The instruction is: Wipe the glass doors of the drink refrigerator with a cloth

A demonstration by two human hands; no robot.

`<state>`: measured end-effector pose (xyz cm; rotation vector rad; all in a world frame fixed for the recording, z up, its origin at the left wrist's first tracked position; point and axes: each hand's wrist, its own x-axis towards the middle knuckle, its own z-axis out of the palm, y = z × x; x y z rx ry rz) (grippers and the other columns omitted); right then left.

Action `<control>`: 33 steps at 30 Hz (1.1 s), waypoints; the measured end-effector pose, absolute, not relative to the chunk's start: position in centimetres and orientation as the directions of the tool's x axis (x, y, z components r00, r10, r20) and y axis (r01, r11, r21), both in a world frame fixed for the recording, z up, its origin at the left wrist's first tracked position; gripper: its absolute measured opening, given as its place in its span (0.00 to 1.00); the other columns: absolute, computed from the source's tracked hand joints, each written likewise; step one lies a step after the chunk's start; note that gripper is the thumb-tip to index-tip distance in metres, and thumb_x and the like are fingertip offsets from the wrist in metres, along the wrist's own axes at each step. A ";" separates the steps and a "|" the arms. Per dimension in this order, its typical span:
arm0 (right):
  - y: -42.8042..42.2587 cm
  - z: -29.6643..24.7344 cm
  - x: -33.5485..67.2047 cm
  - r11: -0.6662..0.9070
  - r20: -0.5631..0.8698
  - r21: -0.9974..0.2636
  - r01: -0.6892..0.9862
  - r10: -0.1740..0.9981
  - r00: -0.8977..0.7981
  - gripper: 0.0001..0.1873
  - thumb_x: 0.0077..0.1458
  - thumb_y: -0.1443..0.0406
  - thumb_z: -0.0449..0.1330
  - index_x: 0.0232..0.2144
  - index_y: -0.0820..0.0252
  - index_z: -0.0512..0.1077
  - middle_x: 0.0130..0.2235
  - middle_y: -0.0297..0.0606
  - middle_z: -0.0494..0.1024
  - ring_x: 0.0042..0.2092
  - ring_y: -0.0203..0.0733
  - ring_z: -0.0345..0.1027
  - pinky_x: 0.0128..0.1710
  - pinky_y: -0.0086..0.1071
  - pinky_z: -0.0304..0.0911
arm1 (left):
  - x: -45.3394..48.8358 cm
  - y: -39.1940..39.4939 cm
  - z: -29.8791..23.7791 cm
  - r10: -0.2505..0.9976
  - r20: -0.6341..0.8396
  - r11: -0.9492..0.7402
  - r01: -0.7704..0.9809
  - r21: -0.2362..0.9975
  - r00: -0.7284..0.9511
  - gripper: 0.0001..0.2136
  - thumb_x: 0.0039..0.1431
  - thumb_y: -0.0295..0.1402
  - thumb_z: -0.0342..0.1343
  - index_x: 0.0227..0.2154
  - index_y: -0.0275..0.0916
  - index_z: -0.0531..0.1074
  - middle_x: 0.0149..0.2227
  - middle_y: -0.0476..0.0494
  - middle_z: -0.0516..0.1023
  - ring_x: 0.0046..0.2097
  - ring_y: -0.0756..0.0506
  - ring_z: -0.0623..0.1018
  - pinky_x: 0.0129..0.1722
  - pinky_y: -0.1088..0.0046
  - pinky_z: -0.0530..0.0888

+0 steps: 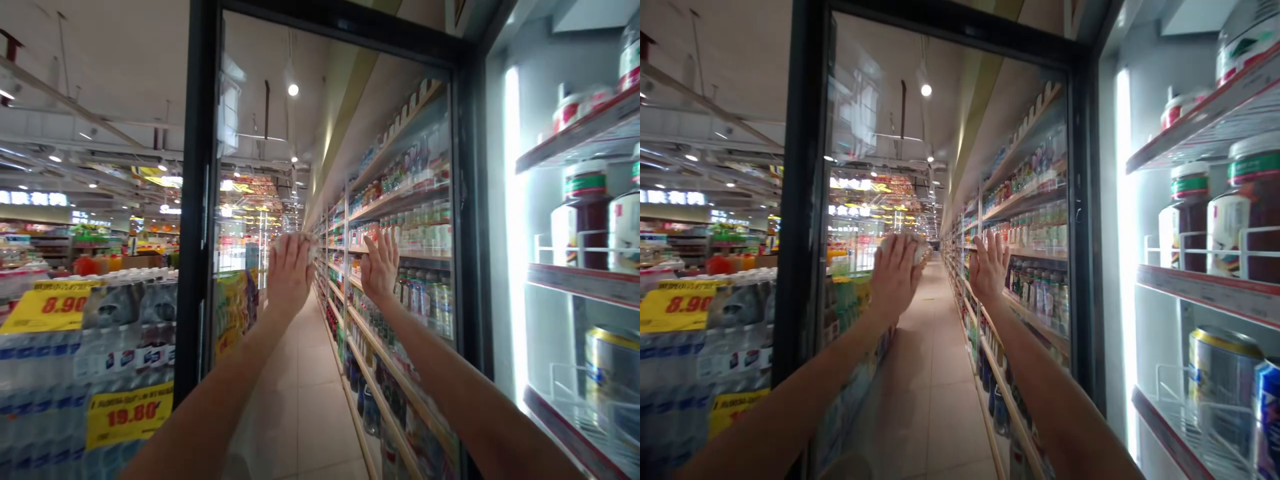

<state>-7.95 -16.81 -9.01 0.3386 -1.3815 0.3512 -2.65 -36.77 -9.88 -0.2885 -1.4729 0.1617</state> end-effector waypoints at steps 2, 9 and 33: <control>-16.8 -9.0 -7.9 0.896 0.987 0.032 -0.442 0.040 0.153 0.23 0.61 0.62 0.42 0.55 0.57 0.63 0.62 0.42 0.59 0.66 0.45 0.43 0.61 0.49 0.44 | -2.7 -35.9 -10.4 0.514 0.856 0.852 0.090 -0.516 0.049 0.21 0.62 0.36 0.43 0.57 0.36 0.60 0.62 0.40 0.60 0.65 0.41 0.55 0.62 0.59 0.52; -16.7 -9.1 -8.2 0.875 0.986 0.042 -0.483 0.043 0.163 0.23 0.60 0.63 0.43 0.55 0.55 0.63 0.62 0.41 0.58 0.66 0.46 0.44 0.61 0.51 0.44 | -3.0 -35.8 -9.0 0.291 0.956 0.936 0.192 -0.295 0.049 0.23 0.63 0.37 0.42 0.59 0.34 0.57 0.62 0.36 0.57 0.66 0.40 0.51 0.63 0.55 0.51; -15.4 -7.2 -7.1 0.842 0.946 0.324 -0.432 -0.297 0.129 0.23 0.60 0.60 0.47 0.57 0.56 0.60 0.63 0.41 0.58 0.66 0.45 0.42 0.62 0.49 0.47 | -2.3 -38.0 -11.6 0.246 0.961 0.942 0.203 -0.267 0.123 0.29 0.60 0.24 0.42 0.64 0.39 0.43 0.62 0.37 0.57 0.66 0.45 0.49 0.63 0.60 0.54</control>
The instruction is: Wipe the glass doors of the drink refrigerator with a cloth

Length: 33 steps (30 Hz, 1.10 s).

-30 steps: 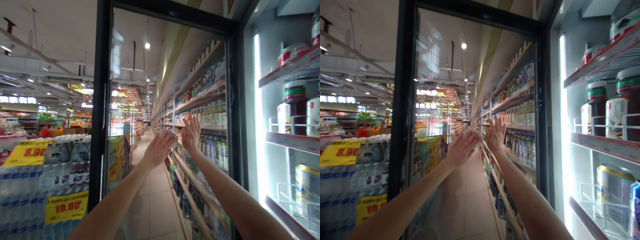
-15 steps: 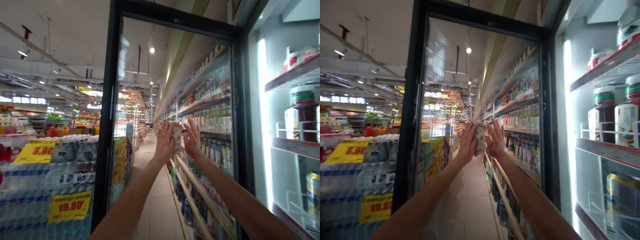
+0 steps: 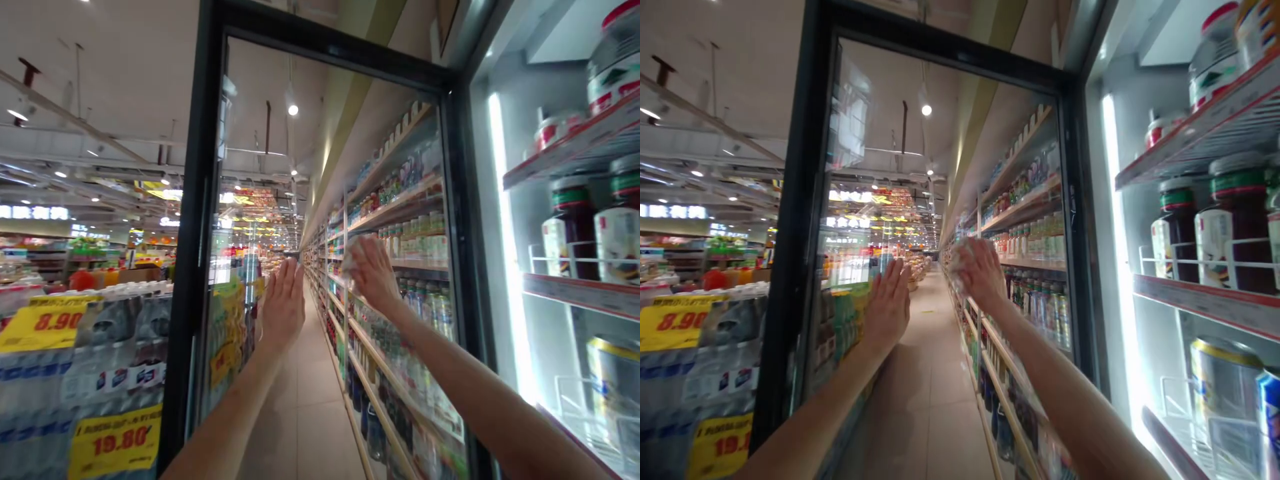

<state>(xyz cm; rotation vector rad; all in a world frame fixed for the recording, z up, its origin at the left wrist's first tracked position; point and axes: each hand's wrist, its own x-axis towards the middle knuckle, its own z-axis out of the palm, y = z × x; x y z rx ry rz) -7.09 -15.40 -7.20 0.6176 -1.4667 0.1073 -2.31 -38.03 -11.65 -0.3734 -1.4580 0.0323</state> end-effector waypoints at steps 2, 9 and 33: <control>-13.7 -6.1 -7.6 0.907 0.994 0.098 -0.409 -0.071 0.081 0.25 0.61 0.60 0.44 0.58 0.59 0.59 0.64 0.44 0.55 0.66 0.48 0.41 0.62 0.51 0.47 | -2.4 -37.7 -11.7 0.228 0.966 0.952 0.179 -0.247 0.120 0.30 0.60 0.23 0.41 0.64 0.40 0.41 0.63 0.38 0.56 0.66 0.45 0.49 0.63 0.60 0.54; -20.8 -6.8 -5.9 0.806 0.908 0.416 -0.421 -0.389 0.152 0.24 0.60 0.57 0.47 0.58 0.53 0.60 0.64 0.39 0.53 0.66 0.47 0.38 0.63 0.47 0.46 | -2.7 -38.1 -11.7 0.247 0.965 0.952 0.163 -0.259 0.089 0.30 0.61 0.25 0.42 0.64 0.40 0.37 0.63 0.38 0.53 0.66 0.44 0.49 0.62 0.58 0.54; -18.9 -6.7 -6.4 0.883 0.967 0.253 -0.396 -0.238 0.088 0.24 0.60 0.60 0.46 0.58 0.50 0.59 0.65 0.37 0.52 0.66 0.46 0.39 0.63 0.49 0.44 | -2.8 -37.7 -11.8 0.245 0.969 0.954 0.171 -0.247 0.037 0.30 0.63 0.37 0.44 0.64 0.39 0.40 0.65 0.37 0.47 0.66 0.41 0.47 0.63 0.55 0.50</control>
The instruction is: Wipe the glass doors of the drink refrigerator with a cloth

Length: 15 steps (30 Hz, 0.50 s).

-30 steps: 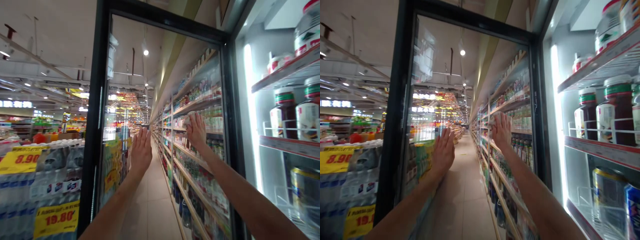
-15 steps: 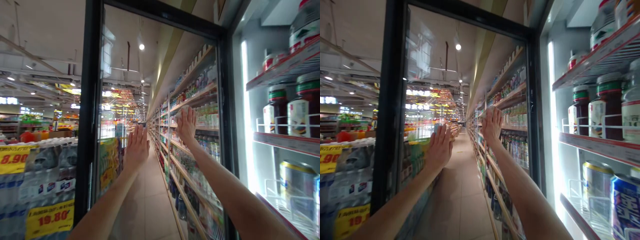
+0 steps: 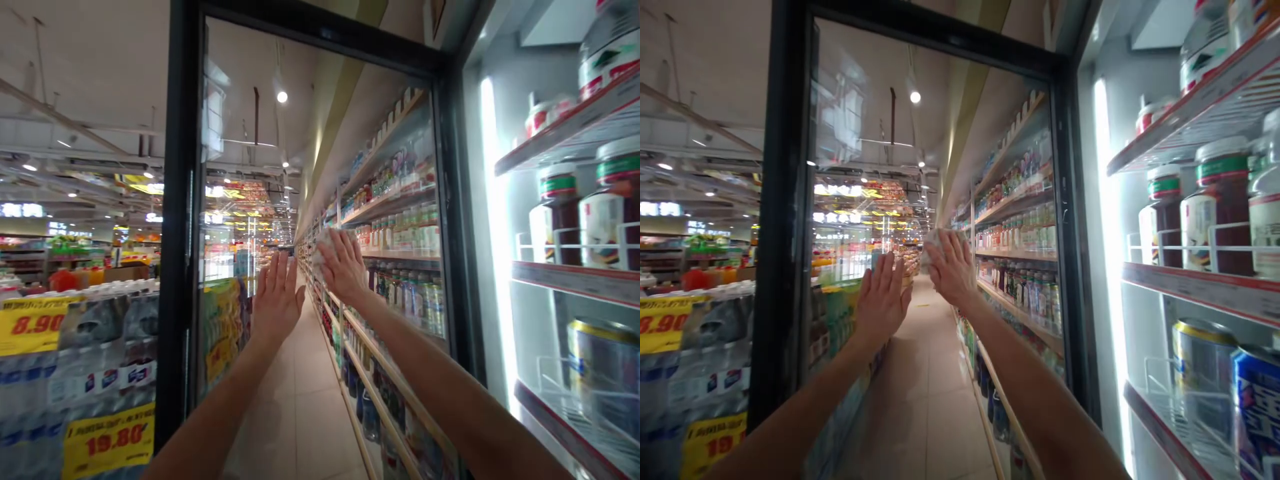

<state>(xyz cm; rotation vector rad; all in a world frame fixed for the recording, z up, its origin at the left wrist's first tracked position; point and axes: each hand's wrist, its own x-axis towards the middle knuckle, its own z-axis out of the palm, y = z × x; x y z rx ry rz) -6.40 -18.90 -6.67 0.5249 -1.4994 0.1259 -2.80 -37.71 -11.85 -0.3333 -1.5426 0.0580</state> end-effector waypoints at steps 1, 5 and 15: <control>-18.7 -6.7 -6.4 0.879 0.963 0.267 -0.396 -0.255 0.083 0.23 0.60 0.60 0.46 0.58 0.49 0.60 0.64 0.36 0.53 0.66 0.46 0.40 0.63 0.48 0.44 | -2.8 -37.7 -11.8 0.248 0.968 0.954 0.162 -0.251 0.042 0.30 0.63 0.37 0.44 0.64 0.39 0.40 0.65 0.37 0.48 0.66 0.41 0.47 0.63 0.55 0.50; -16.2 -6.2 -7.3 0.907 0.987 -0.110 -0.407 0.149 0.064 0.25 0.61 0.61 0.43 0.59 0.55 0.57 0.64 0.44 0.53 0.66 0.51 0.41 0.60 0.55 0.45 | -2.6 -37.6 -11.8 0.252 0.967 0.956 0.145 -0.254 0.037 0.29 0.62 0.37 0.45 0.64 0.38 0.43 0.64 0.36 0.50 0.66 0.41 0.48 0.63 0.56 0.51; -14.3 -7.7 -7.6 0.905 0.992 0.129 -0.405 -0.125 0.037 0.24 0.60 0.62 0.45 0.59 0.51 0.58 0.65 0.38 0.52 0.66 0.47 0.40 0.62 0.53 0.44 | -2.7 -37.7 -11.8 0.247 0.968 0.957 0.142 -0.252 0.049 0.30 0.62 0.41 0.45 0.64 0.37 0.44 0.64 0.36 0.50 0.66 0.40 0.49 0.62 0.56 0.52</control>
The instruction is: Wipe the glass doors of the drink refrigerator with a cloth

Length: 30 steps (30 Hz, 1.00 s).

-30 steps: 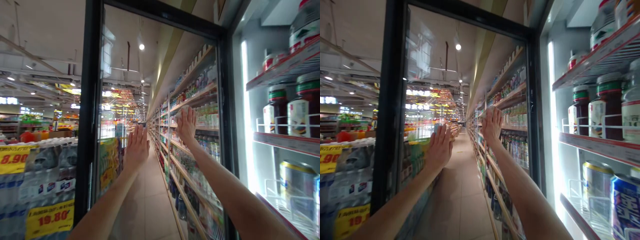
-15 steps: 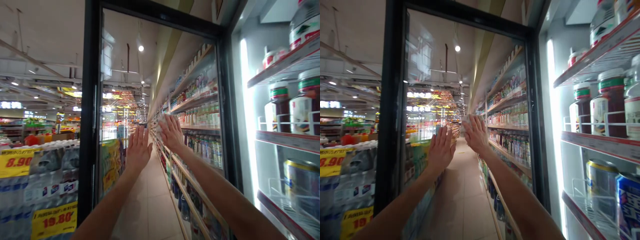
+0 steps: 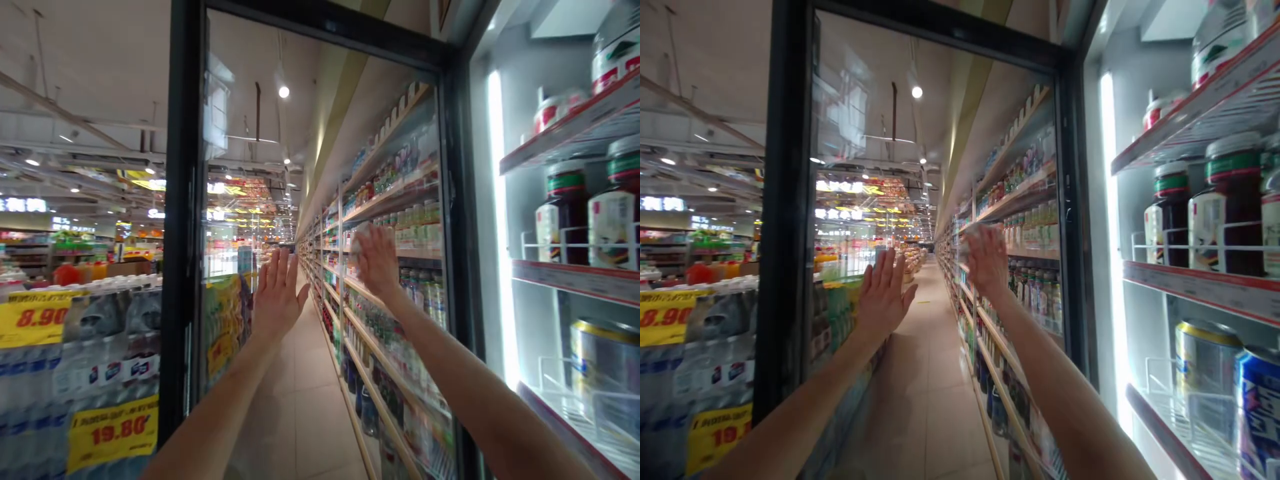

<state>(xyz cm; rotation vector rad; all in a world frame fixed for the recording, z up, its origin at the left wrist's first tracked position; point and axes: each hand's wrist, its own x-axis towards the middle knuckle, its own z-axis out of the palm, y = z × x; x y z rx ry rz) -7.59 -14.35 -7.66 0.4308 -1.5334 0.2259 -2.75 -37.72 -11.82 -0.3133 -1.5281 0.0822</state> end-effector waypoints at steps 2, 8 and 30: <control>-12.2 -7.1 -8.3 0.912 0.987 -0.135 -0.388 0.157 0.025 0.25 0.60 0.62 0.43 0.60 0.56 0.57 0.64 0.44 0.53 0.66 0.51 0.41 0.60 0.56 0.46 | -2.7 -37.7 -11.9 0.240 0.970 0.960 0.136 -0.243 0.036 0.30 0.62 0.41 0.45 0.64 0.37 0.44 0.64 0.35 0.50 0.66 0.40 0.48 0.63 0.56 0.52; -10.5 -7.4 -8.6 0.922 0.996 0.094 -0.375 -0.086 0.038 0.25 0.60 0.61 0.44 0.59 0.55 0.58 0.64 0.42 0.53 0.66 0.50 0.41 0.61 0.53 0.46 | -2.7 -37.7 -11.9 0.250 0.967 0.960 0.120 -0.254 0.048 0.31 0.61 0.41 0.46 0.63 0.36 0.44 0.64 0.35 0.51 0.66 0.40 0.49 0.63 0.56 0.52; -14.9 -11.0 -7.1 0.913 0.981 -0.171 -0.369 0.194 0.026 0.26 0.60 0.62 0.43 0.60 0.62 0.56 0.64 0.50 0.51 0.66 0.54 0.39 0.59 0.56 0.47 | -2.3 -35.5 -16.0 0.251 0.967 0.965 0.071 -0.254 0.045 0.31 0.62 0.35 0.46 0.64 0.36 0.40 0.64 0.37 0.51 0.66 0.42 0.46 0.64 0.57 0.45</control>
